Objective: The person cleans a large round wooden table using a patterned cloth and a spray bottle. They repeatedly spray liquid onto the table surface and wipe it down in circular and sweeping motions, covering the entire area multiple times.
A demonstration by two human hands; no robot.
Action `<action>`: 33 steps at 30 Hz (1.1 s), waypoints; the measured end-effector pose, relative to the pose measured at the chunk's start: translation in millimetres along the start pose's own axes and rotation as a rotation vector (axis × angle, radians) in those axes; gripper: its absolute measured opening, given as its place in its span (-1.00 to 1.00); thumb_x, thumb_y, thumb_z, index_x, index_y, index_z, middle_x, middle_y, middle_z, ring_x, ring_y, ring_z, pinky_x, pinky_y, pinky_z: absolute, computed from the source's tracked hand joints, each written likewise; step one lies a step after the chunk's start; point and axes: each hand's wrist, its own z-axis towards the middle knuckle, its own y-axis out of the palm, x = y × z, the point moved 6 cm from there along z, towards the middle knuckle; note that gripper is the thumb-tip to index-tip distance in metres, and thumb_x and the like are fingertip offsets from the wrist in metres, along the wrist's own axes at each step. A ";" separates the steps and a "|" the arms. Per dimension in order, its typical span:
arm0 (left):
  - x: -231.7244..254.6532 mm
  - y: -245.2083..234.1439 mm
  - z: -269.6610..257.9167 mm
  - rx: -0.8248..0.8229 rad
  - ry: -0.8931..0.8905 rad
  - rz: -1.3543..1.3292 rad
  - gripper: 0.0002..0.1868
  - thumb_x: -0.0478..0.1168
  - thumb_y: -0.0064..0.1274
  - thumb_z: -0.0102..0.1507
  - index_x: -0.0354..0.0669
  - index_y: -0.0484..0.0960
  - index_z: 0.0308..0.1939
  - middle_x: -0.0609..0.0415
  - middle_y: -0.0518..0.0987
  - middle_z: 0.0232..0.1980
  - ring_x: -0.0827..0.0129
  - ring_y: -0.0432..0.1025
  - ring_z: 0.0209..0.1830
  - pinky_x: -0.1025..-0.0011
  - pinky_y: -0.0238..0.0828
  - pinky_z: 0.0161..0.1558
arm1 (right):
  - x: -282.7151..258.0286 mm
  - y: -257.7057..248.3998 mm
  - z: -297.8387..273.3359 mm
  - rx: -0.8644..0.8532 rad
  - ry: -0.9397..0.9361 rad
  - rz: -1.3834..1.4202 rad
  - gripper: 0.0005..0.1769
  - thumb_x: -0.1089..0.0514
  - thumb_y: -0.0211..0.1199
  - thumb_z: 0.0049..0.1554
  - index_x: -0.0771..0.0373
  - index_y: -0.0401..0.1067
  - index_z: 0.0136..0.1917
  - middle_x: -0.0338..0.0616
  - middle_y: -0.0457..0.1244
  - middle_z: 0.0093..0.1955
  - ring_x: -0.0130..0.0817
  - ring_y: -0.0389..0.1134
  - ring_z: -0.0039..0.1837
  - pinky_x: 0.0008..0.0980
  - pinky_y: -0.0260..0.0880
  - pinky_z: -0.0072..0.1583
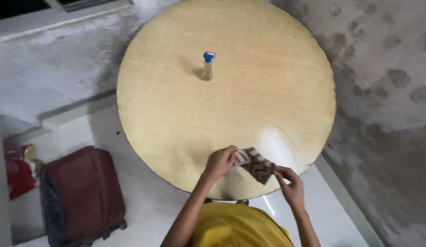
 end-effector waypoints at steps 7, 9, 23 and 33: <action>48.9 56.4 -9.3 -0.072 0.070 -0.094 -0.67 -0.12 0.19 0.21 0.01 0.65 0.06 0.03 0.71 -0.10 0.18 0.60 -0.25 0.26 0.53 -0.20 | 25.0 -94.0 23.6 -0.112 0.063 -0.065 -0.65 0.13 0.37 0.13 0.24 0.57 0.18 -0.11 0.47 0.04 -0.37 0.49 0.08 -0.31 0.49 0.12; 52.9 59.2 -4.6 -0.093 0.083 -0.082 -0.69 -0.15 0.21 0.20 0.00 0.67 0.03 0.02 0.71 -0.12 0.21 0.60 -0.23 0.27 0.53 -0.19 | 33.3 -103.9 23.0 -0.144 0.136 0.023 -0.66 0.13 0.37 0.14 0.25 0.59 0.17 -0.13 0.48 0.01 -0.38 0.47 0.06 -0.33 0.47 0.12; 105.0 32.2 59.3 -0.047 0.110 -0.067 -0.82 -0.27 0.03 0.36 -0.04 0.72 -0.01 0.08 0.73 -0.08 0.26 0.58 -0.29 0.35 0.49 -0.23 | 70.8 -120.8 5.9 0.140 0.142 0.165 -0.79 0.14 0.42 0.18 0.30 0.60 0.04 -0.20 0.40 0.05 -0.42 0.32 -0.02 -0.43 0.36 0.04; 151.9 22.4 115.0 -0.116 0.175 0.068 -0.77 -0.28 0.06 0.34 0.07 0.75 0.01 0.11 0.66 -0.03 0.33 0.56 -0.22 0.37 0.50 -0.22 | 39.7 -164.1 65.8 0.108 0.204 0.341 -0.75 0.15 0.27 0.30 0.34 0.56 0.16 -0.22 0.42 -0.07 -0.50 0.33 -0.05 -0.46 0.34 0.02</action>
